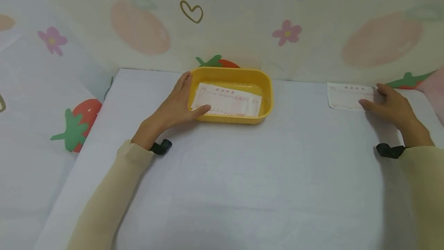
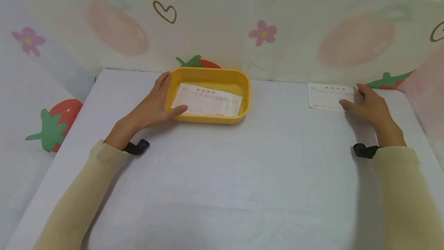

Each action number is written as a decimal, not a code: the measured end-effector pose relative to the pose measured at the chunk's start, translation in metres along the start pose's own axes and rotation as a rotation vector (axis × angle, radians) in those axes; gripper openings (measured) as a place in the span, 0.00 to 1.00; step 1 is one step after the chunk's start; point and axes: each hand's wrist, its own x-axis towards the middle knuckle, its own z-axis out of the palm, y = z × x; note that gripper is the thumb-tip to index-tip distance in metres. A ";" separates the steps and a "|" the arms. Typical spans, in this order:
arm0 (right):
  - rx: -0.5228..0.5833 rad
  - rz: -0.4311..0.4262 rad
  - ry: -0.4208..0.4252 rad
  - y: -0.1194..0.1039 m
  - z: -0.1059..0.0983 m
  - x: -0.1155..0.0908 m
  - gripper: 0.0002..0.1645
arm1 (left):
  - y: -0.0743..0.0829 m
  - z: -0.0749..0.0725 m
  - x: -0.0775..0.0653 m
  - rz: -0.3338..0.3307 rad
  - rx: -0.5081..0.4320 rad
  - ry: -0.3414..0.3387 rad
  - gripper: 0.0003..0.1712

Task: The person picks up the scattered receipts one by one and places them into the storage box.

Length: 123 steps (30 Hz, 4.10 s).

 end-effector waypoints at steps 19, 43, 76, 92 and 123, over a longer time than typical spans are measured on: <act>0.032 0.120 0.160 -0.013 -0.002 -0.012 0.41 | -0.002 0.002 0.000 -0.002 -0.005 0.017 0.71; 0.201 0.110 0.214 -0.034 -0.007 -0.051 0.42 | -0.001 0.000 -0.004 0.002 -0.015 0.016 0.71; 0.999 -0.075 0.093 -0.114 0.002 -0.073 0.08 | 0.001 0.000 -0.001 -0.010 0.003 0.001 0.70; 0.752 -0.199 0.019 -0.197 0.045 -0.056 0.22 | 0.001 0.000 -0.002 -0.011 -0.002 0.001 0.71; 0.380 -0.365 0.226 -0.287 0.097 -0.030 0.23 | 0.003 0.002 0.000 0.011 0.007 0.020 0.71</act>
